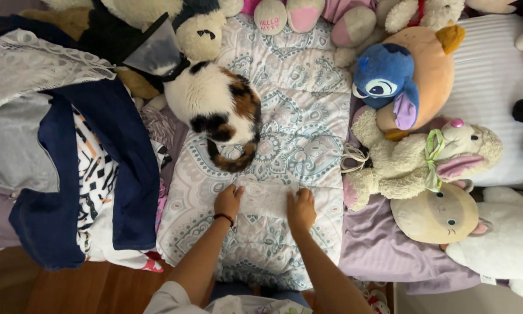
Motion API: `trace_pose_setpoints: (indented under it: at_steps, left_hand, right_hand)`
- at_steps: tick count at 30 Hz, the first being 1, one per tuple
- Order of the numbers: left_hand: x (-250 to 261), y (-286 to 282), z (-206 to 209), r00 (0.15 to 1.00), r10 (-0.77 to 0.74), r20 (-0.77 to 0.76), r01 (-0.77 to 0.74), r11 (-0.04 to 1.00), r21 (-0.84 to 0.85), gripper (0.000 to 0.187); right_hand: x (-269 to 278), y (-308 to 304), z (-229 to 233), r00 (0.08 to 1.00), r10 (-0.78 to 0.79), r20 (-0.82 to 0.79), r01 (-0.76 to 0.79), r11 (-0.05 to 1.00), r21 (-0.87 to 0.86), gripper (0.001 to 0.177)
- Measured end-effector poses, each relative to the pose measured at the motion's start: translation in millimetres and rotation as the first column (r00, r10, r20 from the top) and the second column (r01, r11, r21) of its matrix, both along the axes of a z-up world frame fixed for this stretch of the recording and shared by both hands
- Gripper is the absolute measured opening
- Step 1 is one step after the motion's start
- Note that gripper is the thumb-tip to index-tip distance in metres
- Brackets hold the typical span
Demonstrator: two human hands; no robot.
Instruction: Folding small clothing items on a bed.
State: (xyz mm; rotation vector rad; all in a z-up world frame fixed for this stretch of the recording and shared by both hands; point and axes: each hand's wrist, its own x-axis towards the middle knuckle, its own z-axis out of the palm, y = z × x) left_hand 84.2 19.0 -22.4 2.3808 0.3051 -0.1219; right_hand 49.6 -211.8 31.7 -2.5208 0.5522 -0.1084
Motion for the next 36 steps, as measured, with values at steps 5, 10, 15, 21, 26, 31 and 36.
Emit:
trace_pose_setpoints:
  at_steps: [5, 10, 15, 21, 26, 31, 36]
  left_hand:
    - [-5.0, -9.1, 14.0, 0.999, 0.047, 0.009, -0.047, 0.999, 0.022, 0.040]
    - [-19.9, -33.7, 7.9, 0.892, -0.037, 0.450, -0.028, 0.990, 0.136, 0.038]
    - [-24.3, -54.4, 7.2, 0.775, -0.569, 0.276, 0.527, 0.822, 0.217, 0.053]
    - [-10.6, -23.4, 36.4, 0.840, -0.529, -0.122, 0.538, 0.780, 0.320, 0.076]
    - [-14.1, -12.6, 27.0, 0.884, -0.464, 0.061, 0.416, 0.838, 0.353, 0.077]
    - [-12.9, -19.9, 45.8, 0.908, -0.412, 0.074, 0.352, 0.847, 0.399, 0.072]
    - [-7.7, -14.8, 40.9, 0.972, -0.230, 0.055, 0.226, 0.971, 0.076, 0.061]
  right_hand:
    - [-10.0, 30.0, 3.8, 0.887, 0.461, 0.011, -0.446, 0.865, -0.230, 0.038]
    - [-9.4, 39.4, -10.6, 0.686, 0.715, 0.135, -0.602, 0.661, -0.448, 0.054]
    - [-1.7, 27.9, -29.1, 0.696, 0.588, -0.412, -0.713, 0.497, -0.495, 0.060]
    - [9.0, 28.6, 28.3, 0.708, 0.515, -0.483, -0.673, 0.699, -0.241, 0.074]
    - [2.7, 9.7, 9.4, 0.773, 0.462, -0.434, -0.594, 0.767, -0.243, 0.073]
    - [-7.3, 3.0, 2.4, 0.913, 0.342, -0.223, -0.380, 0.911, -0.161, 0.062]
    - [-17.5, -7.0, -22.4, 0.987, 0.155, 0.034, -0.158, 0.984, 0.084, 0.050]
